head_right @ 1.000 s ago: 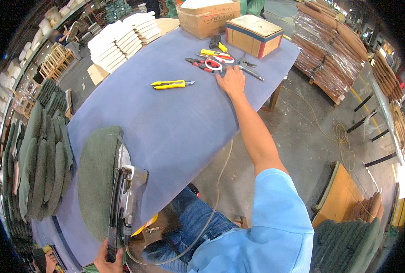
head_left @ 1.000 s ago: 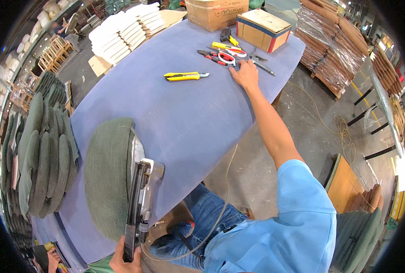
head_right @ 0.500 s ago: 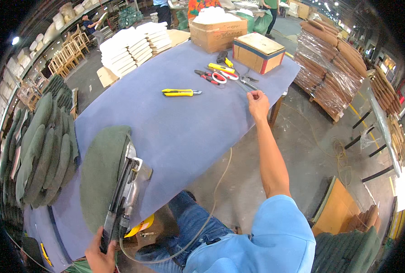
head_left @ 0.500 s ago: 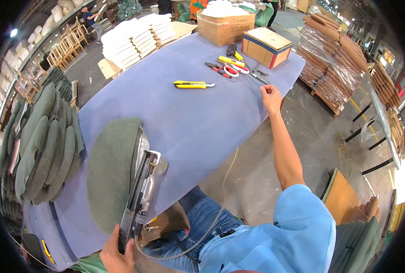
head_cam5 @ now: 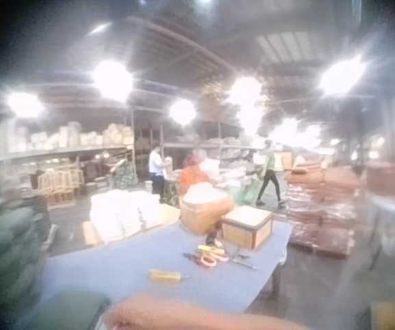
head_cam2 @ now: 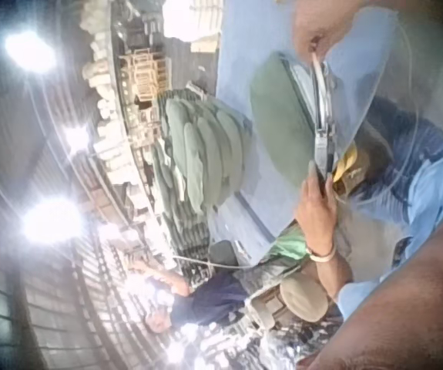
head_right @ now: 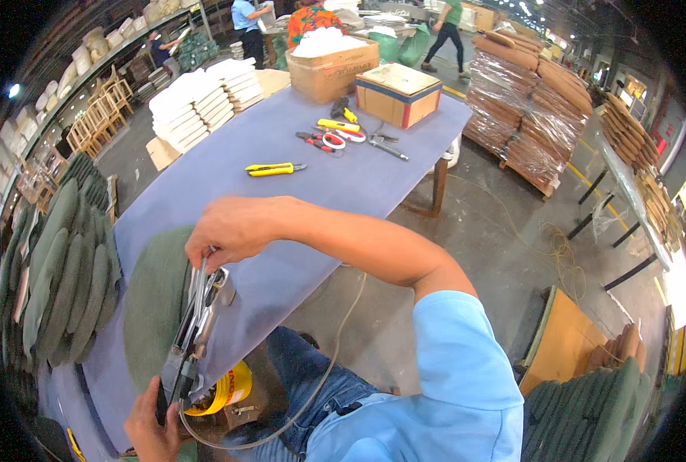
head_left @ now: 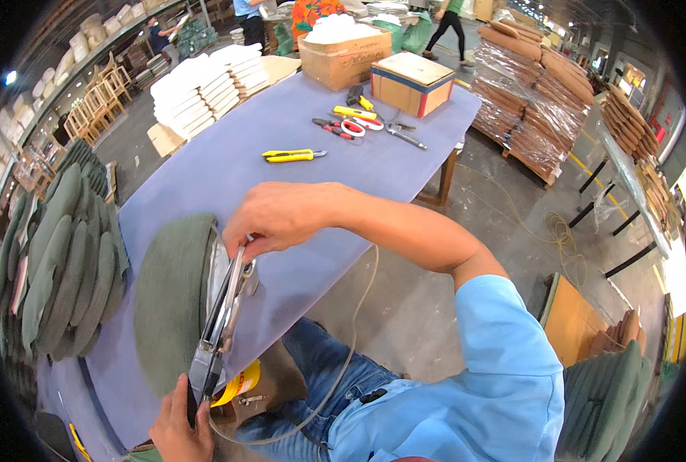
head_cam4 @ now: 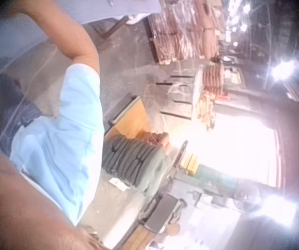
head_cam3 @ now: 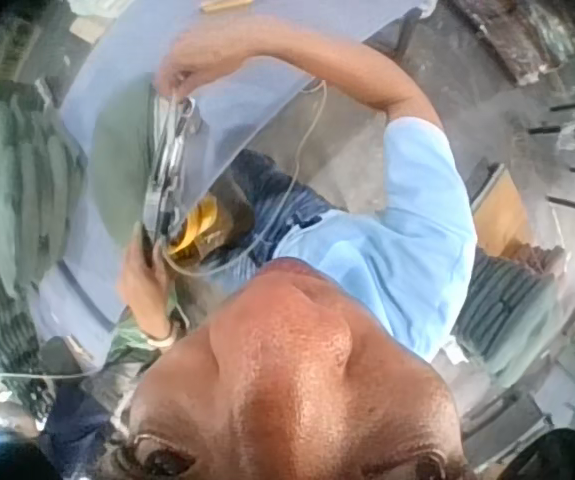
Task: The person wraps green fabric around cushion cores and uses a staple gun to secure the fabric edges. They repeatedly pick up cushion cores, align the fabric, and staple along the seams while working at a long table in a workshop.
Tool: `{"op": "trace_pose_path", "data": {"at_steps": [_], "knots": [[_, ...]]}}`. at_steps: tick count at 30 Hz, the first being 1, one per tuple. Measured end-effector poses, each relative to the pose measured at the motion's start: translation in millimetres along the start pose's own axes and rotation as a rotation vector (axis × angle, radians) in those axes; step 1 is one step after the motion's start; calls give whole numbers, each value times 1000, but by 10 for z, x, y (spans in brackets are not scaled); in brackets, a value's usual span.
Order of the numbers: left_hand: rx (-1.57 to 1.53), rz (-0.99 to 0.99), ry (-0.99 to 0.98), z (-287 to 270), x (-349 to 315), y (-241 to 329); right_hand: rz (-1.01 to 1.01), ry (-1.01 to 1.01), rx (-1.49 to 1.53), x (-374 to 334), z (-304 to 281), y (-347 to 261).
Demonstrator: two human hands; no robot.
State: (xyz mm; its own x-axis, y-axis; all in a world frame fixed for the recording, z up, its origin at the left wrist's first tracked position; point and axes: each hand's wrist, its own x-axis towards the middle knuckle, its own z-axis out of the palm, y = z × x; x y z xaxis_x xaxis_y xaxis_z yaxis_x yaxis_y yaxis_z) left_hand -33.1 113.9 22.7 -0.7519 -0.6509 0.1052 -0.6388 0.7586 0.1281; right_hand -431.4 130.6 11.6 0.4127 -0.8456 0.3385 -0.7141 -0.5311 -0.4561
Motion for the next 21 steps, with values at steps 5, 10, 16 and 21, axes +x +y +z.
{"op": "trace_pose_path", "data": {"at_steps": [5,10,16,21], "knots": [[-49,43,151,117,-61,-132,-87,-185,81,450,283,62],[-86,35,147,234,53,-208,50,-131,-19,310,49,309],[-107,44,197,207,-30,-250,39,-150,-49,394,-23,262],[-77,74,232,207,2,-217,69,-151,-17,572,-158,142]]}}
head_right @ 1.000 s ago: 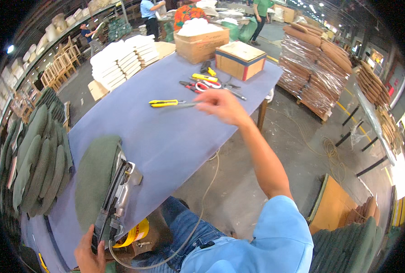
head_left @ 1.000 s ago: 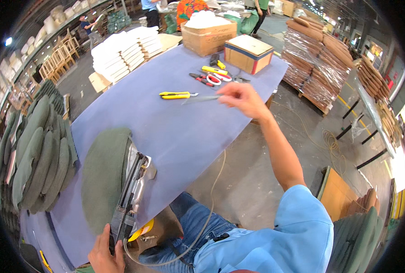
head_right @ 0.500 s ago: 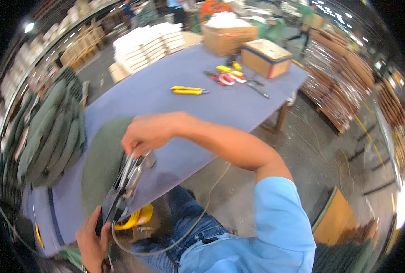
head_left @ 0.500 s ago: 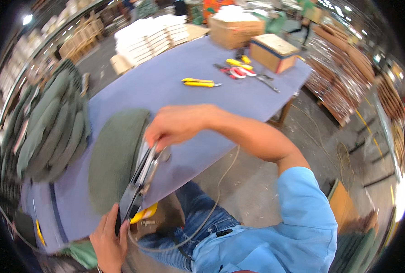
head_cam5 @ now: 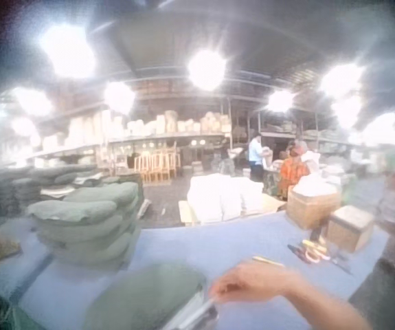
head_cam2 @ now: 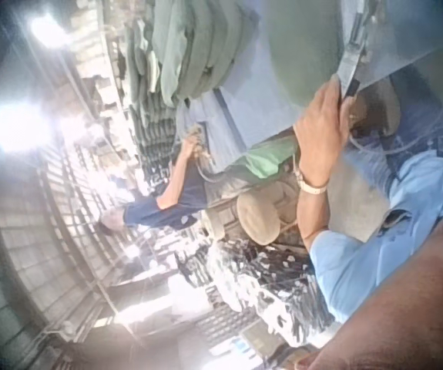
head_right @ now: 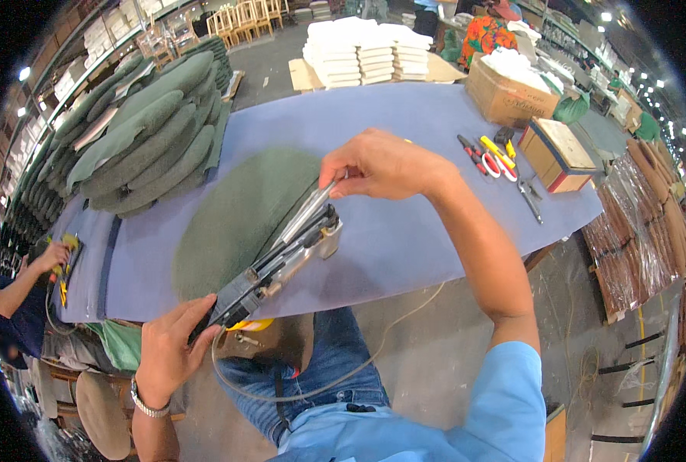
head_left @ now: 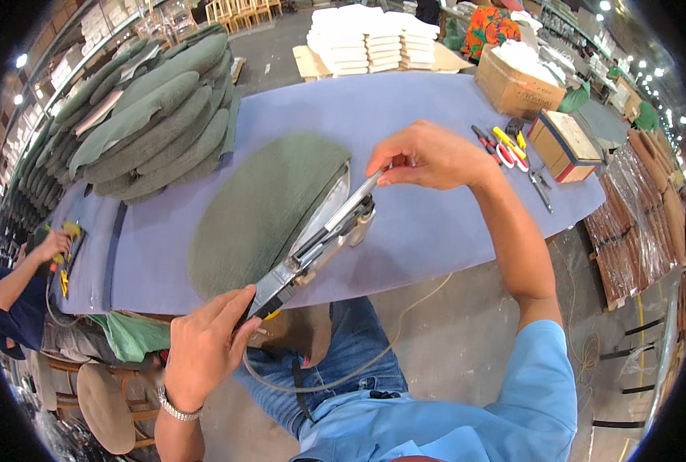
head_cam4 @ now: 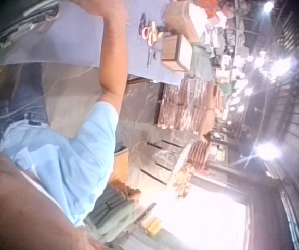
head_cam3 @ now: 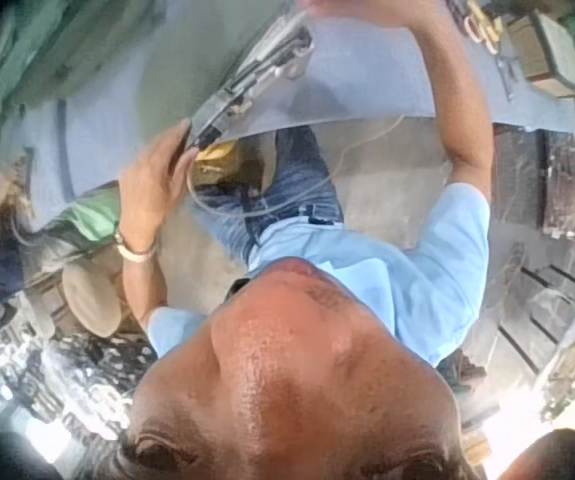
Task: The person wraps green fabric around cushion cores and uses a staple gun to secure the fabric edges. They repeatedly pick up cushion cores, align the fabric, and staple along the seams while working at a long table in a workshop.
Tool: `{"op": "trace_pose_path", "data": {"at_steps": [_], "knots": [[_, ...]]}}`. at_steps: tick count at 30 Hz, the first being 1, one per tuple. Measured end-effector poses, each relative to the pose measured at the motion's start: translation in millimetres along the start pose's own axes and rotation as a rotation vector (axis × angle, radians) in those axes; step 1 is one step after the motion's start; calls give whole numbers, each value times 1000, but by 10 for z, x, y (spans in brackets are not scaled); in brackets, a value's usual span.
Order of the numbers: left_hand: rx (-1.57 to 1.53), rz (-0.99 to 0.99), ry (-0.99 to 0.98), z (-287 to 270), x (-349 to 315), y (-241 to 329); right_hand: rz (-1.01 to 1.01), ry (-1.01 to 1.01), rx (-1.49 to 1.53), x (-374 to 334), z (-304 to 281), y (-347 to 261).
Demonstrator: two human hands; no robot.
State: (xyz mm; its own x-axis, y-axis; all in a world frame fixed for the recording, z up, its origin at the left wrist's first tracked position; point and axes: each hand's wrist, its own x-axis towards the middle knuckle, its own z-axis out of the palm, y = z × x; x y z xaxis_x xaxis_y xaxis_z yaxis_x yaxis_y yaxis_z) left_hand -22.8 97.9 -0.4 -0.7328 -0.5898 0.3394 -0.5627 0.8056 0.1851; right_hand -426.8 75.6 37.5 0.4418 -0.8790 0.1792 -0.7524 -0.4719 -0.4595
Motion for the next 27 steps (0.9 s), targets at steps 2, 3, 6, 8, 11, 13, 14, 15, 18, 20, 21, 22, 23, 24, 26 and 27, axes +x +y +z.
{"op": "trace_pose_path", "data": {"at_steps": [2,3,6,8,11,13,14,15,18,20,21,22,23,24,26,27], "knots": [[6,-7,-2,-24,13,27,-58,-21,-27,55,-21,7],[16,-9,-6,-31,6,23,-103,-47,-35,116,40,37],[-9,-40,-17,-40,-3,35,-134,-117,0,260,143,-33],[-35,-54,-21,-39,4,40,-99,-166,29,334,215,-83],[-65,-54,-15,-30,5,33,-40,-213,47,385,297,-90],[-90,-54,-1,8,-2,13,-35,-198,54,355,299,-71],[-80,-42,10,21,-15,1,-34,-96,6,321,319,-67],[-71,-30,22,38,-15,-9,-30,6,-43,255,338,-56],[-68,-35,29,54,-27,-43,17,349,244,-63,514,-45],[-106,-58,20,85,-11,-70,23,542,696,-360,891,3],[-130,-83,6,83,18,-65,0,608,997,-496,1260,111],[-147,-118,-4,81,42,-65,114,581,1148,-600,1625,159],[-149,-93,7,86,53,-73,215,517,1312,-608,1959,119],[-137,-86,17,119,82,-96,346,512,1388,-549,2240,-25],[-159,-74,5,195,191,-77,482,506,1581,-393,2657,-253],[-127,-49,45,355,230,-101,495,524,1705,-291,2787,-327]]}}
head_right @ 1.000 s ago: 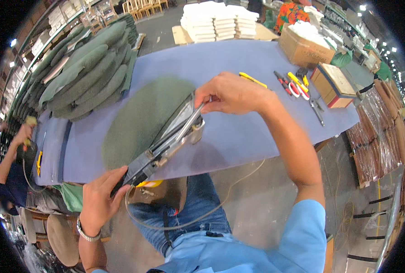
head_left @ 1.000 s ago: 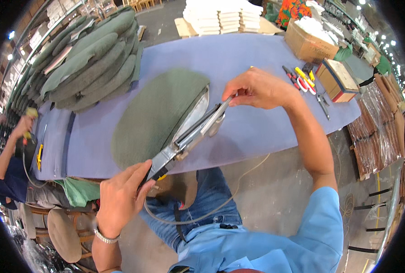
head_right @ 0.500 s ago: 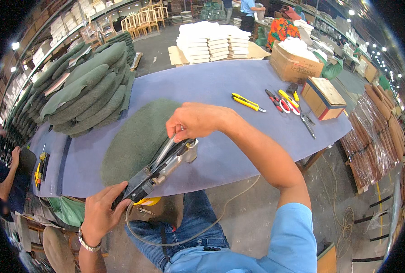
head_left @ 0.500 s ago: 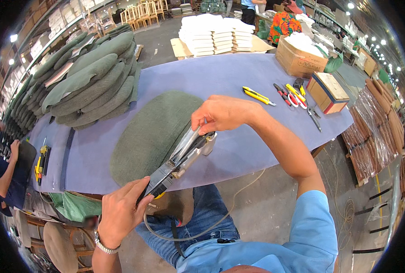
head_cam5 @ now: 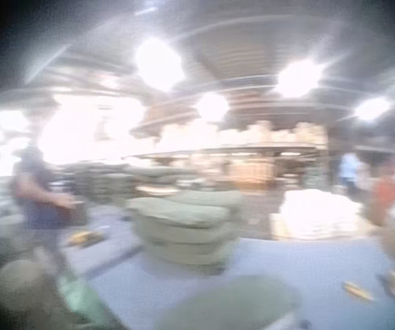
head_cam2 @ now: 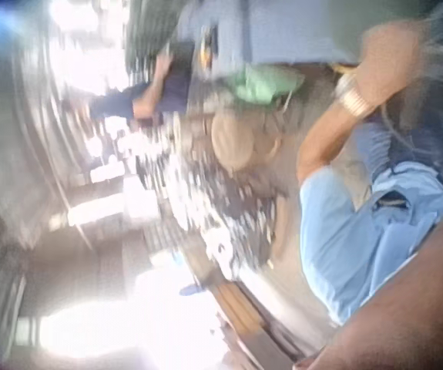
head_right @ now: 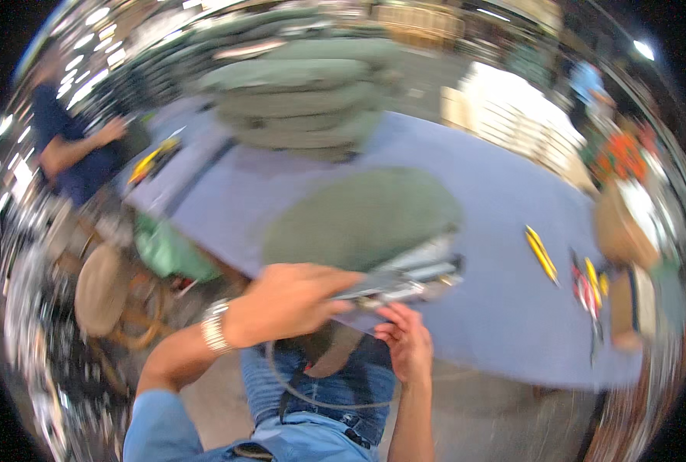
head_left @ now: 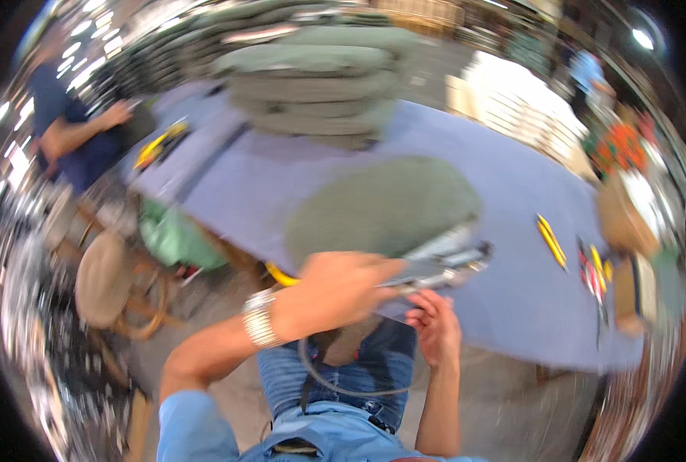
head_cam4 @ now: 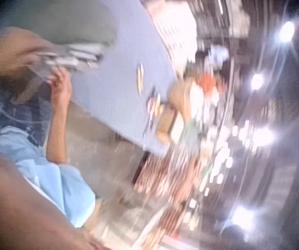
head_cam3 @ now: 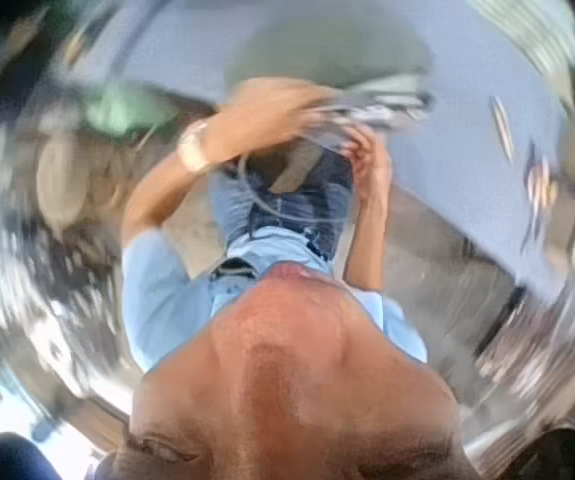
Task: The person wraps green fabric around cushion cores and uses a staple gun to secure the fabric edges. They repeatedly pick up cushion cores, align the fabric, and staple along the seams while working at a long table in a workshop.
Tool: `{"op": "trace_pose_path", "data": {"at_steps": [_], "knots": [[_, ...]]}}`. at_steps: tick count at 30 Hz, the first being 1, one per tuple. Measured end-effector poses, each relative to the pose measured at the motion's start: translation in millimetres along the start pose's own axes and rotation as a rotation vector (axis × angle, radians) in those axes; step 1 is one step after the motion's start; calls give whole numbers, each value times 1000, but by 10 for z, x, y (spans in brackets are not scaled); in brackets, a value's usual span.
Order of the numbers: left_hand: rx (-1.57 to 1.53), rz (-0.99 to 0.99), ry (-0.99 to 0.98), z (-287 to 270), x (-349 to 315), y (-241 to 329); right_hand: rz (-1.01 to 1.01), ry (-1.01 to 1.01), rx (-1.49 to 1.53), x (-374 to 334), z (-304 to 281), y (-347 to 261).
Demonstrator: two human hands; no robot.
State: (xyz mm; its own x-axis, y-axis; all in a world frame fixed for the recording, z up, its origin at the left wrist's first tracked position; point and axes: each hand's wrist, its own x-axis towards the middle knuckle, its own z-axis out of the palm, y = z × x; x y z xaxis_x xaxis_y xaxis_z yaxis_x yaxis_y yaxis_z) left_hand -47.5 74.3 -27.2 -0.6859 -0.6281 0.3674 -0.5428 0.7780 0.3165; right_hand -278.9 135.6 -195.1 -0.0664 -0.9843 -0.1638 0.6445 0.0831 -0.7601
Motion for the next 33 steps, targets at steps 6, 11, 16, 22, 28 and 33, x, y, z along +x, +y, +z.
{"op": "trace_pose_path", "data": {"at_steps": [6,11,16,22,28,33], "knots": [[-84,-65,7,558,388,-49,-82,59,578,495,197,-60],[-334,-145,84,795,653,62,-255,253,363,737,-386,-70],[-468,-155,232,1156,861,180,-368,117,91,727,-496,58],[-442,-26,308,1310,968,206,-361,359,156,604,-39,-164],[-122,-15,184,1466,856,234,-412,315,27,627,-131,-182],[9,16,291,1648,798,176,-375,287,61,586,-13,-176]]}}
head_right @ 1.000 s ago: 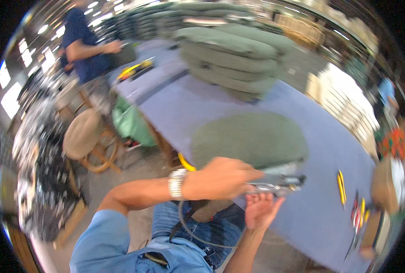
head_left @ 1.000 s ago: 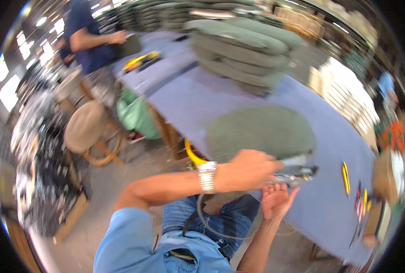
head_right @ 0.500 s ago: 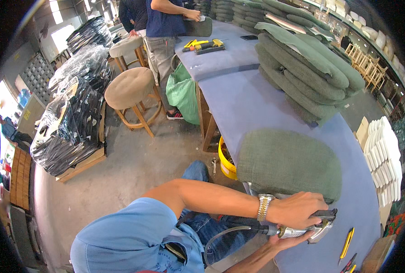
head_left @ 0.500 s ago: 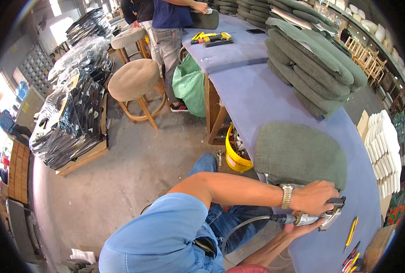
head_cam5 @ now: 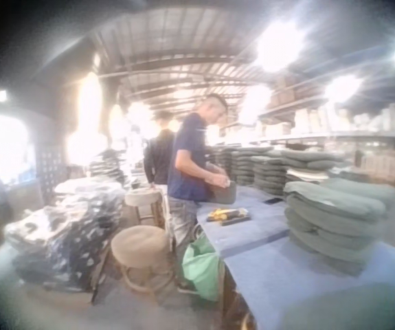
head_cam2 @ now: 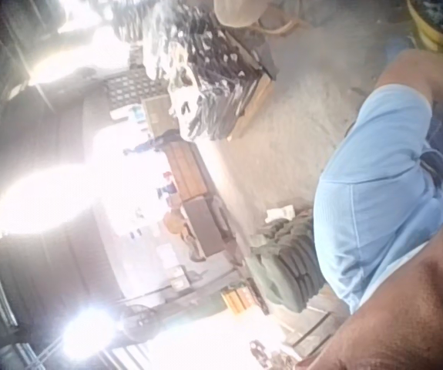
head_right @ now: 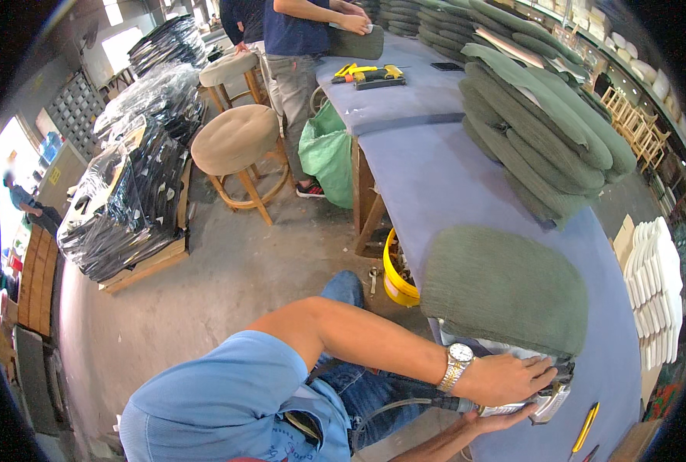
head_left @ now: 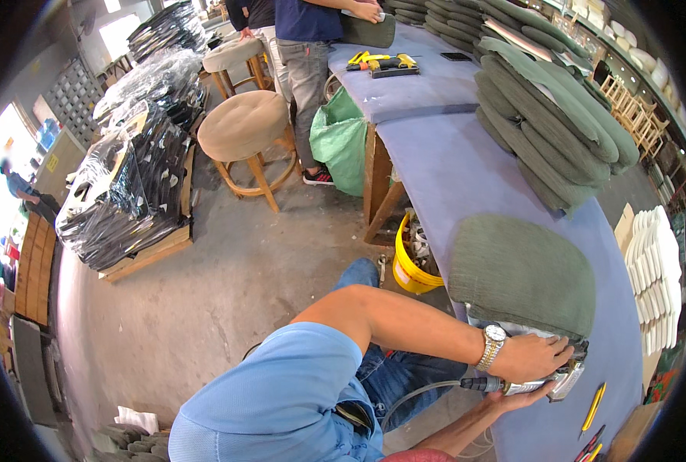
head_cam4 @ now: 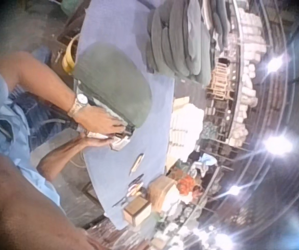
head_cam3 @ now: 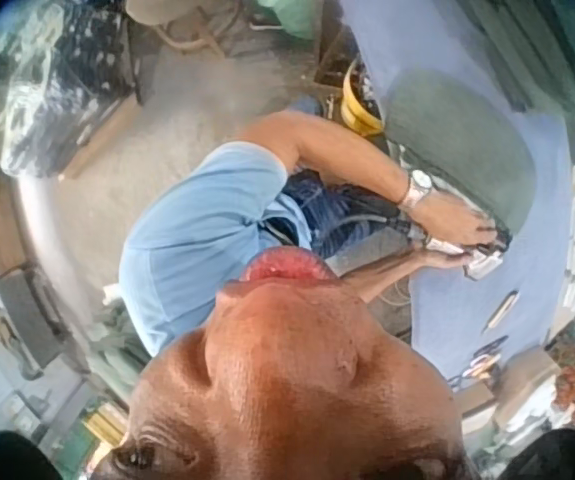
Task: The person wraps green fabric around cushion cores and uses a staple gun to secure the fabric edges. They repeatedly pick up cushion cores, align the fabric, and staple along the seams while working at a long table in a workshop.
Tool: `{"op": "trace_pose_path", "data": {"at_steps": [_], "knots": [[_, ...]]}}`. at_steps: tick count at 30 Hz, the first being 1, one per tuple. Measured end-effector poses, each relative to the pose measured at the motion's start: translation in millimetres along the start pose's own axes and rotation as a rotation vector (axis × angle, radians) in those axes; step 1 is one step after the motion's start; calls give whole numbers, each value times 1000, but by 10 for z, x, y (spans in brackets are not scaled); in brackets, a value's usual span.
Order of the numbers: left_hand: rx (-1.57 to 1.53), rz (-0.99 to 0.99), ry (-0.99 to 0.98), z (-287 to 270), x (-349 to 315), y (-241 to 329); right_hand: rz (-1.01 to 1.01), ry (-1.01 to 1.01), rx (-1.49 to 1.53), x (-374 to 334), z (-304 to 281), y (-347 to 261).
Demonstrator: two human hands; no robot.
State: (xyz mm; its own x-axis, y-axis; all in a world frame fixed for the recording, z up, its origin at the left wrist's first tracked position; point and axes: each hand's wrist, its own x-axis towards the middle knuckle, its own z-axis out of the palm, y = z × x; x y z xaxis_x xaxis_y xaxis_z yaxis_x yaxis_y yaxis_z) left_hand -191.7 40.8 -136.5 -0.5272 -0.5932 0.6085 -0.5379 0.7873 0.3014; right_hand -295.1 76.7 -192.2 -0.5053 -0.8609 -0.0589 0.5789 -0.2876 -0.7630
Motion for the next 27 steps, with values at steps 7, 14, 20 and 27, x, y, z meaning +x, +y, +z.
{"op": "trace_pose_path", "data": {"at_steps": [7,14,20,27], "knots": [[-289,112,-45,-16,185,-245,21,12,-176,161,-222,45],[-1097,-101,17,-1483,-57,158,-35,101,18,-30,24,24],[-1592,749,615,-2259,-208,533,46,104,-24,-14,-57,-46],[-1525,651,658,-2514,-570,507,142,61,-91,-134,75,-149]]}}
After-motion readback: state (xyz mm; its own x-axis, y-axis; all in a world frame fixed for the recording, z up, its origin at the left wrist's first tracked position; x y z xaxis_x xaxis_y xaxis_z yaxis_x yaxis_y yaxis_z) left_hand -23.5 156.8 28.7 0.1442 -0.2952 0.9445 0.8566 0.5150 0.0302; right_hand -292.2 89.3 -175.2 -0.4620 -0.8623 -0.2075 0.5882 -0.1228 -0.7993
